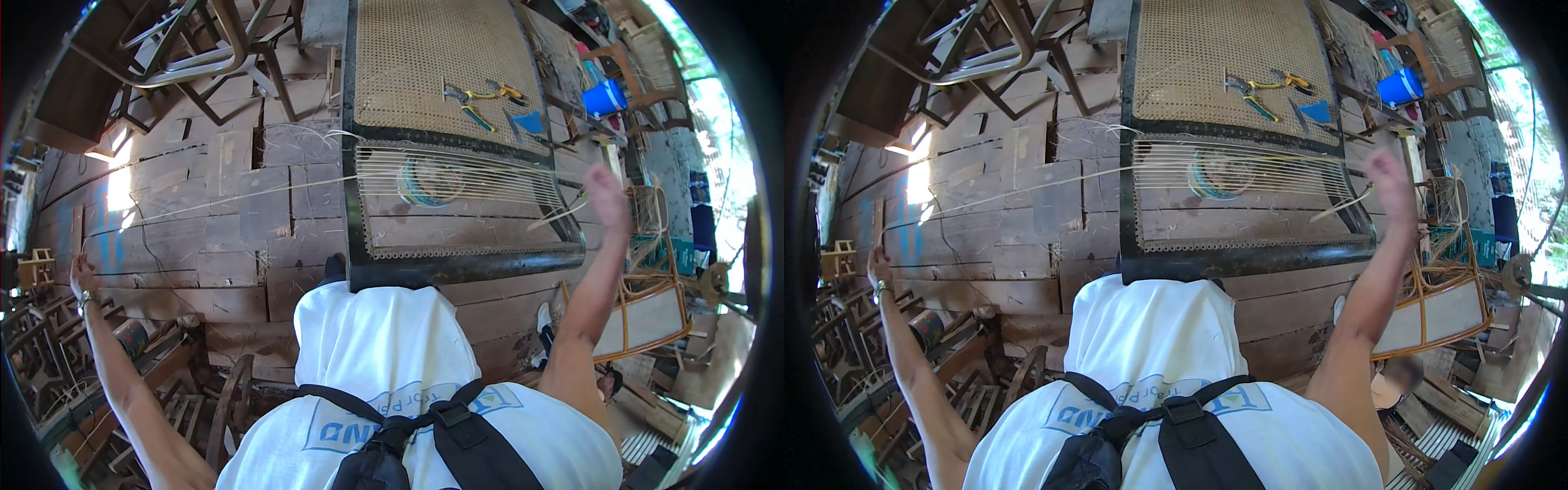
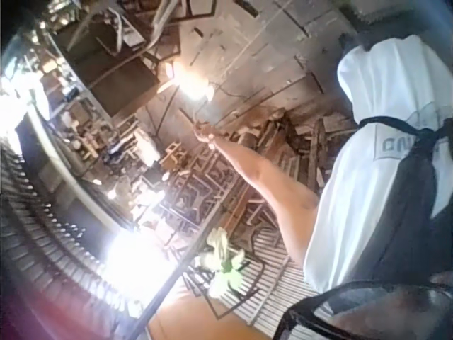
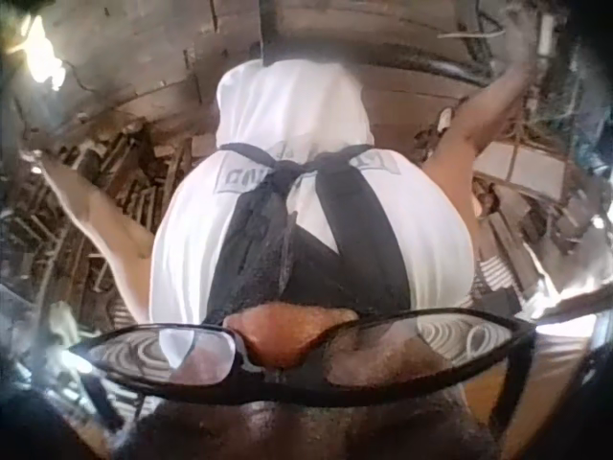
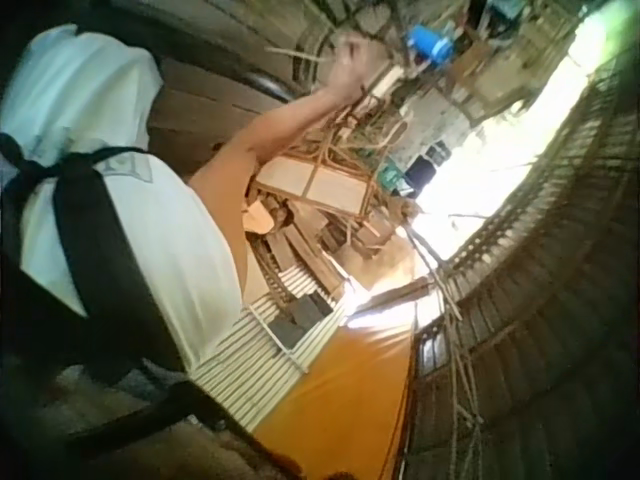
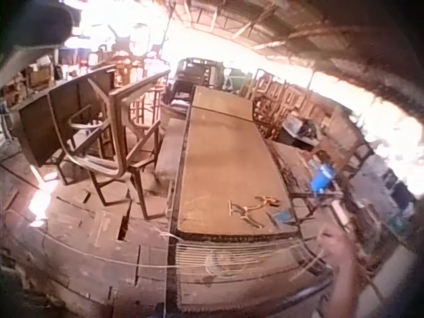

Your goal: Repairing or weaving the rattan seat of a wooden chair using weaving strips and tools.

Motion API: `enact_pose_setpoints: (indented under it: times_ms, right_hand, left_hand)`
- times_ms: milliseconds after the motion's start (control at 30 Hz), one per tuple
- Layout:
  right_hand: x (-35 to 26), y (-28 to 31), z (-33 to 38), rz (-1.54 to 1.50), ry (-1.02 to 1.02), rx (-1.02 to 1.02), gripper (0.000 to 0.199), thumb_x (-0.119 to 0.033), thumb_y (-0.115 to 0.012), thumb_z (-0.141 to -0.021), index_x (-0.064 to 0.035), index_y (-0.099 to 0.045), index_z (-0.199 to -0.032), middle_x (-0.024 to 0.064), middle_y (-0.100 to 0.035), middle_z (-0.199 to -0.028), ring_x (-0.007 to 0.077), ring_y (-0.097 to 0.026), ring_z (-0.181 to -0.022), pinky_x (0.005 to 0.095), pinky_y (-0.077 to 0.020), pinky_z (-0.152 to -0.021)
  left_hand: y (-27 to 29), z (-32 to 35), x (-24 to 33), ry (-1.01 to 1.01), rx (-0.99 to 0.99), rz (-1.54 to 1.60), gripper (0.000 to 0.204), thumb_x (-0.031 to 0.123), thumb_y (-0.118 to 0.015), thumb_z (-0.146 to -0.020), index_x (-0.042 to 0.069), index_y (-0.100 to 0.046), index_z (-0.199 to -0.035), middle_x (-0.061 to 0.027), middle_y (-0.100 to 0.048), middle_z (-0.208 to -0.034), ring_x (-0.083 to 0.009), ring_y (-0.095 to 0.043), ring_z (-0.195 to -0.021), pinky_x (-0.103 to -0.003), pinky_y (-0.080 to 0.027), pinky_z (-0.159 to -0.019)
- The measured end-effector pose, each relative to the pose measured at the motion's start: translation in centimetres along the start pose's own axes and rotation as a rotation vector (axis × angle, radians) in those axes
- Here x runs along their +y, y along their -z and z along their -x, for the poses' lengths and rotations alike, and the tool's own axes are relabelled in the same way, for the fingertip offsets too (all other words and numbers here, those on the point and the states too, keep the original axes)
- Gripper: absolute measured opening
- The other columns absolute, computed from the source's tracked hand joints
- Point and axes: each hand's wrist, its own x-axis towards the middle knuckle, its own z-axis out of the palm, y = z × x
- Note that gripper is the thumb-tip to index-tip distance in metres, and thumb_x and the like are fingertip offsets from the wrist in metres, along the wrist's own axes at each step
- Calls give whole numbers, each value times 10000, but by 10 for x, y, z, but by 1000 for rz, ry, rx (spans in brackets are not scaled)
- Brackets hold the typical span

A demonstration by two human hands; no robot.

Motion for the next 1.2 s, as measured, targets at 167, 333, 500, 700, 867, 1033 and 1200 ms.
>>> enact_pose_setpoints:
  times_ms: [167, 333, 500, 700, 867, 1033, 1200]
  right_hand:
    - [72, -92, 0, 1063, -391, -869, 140, -163, -719, -857, -25, -704, -866, 74, -682, -936, 166, -644, -851, 289, -506, -771]
    - [-33, -177, -10, 137, 218, -243, 508, -337, -639, -973, 2, -539, -1337, 190, -591, -1342, 269, -584, -1233, 361, -468, -1021]
    - [-155, -254, 4, -159, 724, -367, 638, -352, -644, -965, -24, -392, -1451, 171, -610, -1292, 280, -616, -1161, 446, -519, -980]
    - [-121, -207, 17, -81, 372, -506, 271, -258, -647, -968, -41, -677, -1128, 9, -678, -874, 88, -591, -709, 249, -499, -641]
    - [-57, -112, 8, -17, 400, -245, 160, -183, -647, -969, -35, -705, -987, -41, -617, -791, 32, -498, -696, 203, -410, -619]
    - [-25, -58, -1, -82, 405, -140, 153, -174, -652, -978, -27, -691, -980, -71, -570, -788, 11, -447, -704, 182, -376, -639]
    - [-24, -38, -6, -111, 441, -43, 141, -143, -637, -990, -10, -685, -991, -62, -606, -840, 15, -488, -760, 171, -402, -697]
  left_hand:
    - [-63, 30, 155, -227, 184, 15, 316, 326, -480, -1020, 215, -664, -1252, -50, -740, -1035, -186, -690, -960, -369, -530, -803]
    - [-64, 109, 402, -1159, 18, 140, 369, 38, -467, -947, 28, -623, -1281, -149, -666, -1241, -264, -658, -1104, -346, -528, -939]
    - [-87, 298, 580, -1471, 30, 63, 275, 16, -589, -876, 122, -674, -1115, -69, -724, -1013, -263, -720, -829, -364, -588, -690]
    - [-98, 364, 602, -1305, -220, 253, 220, 61, -672, -877, 116, -668, -1091, -86, -725, -954, -277, -716, -803, -360, -575, -679]
    - [-125, 361, 547, -901, -298, 187, 144, 112, -613, -947, 123, -678, -1076, -78, -728, -881, -267, -720, -794, -353, -556, -643]
    - [-149, 371, 507, -804, -274, 217, 144, 125, -599, -963, 110, -674, -1085, -102, -728, -862, -270, -727, -813, -349, -560, -679]
    - [-170, 362, 475, -671, -173, 17, 143, 127, -552, -977, 102, -660, -1067, -133, -715, -931, -323, -699, -884, -408, -547, -738]
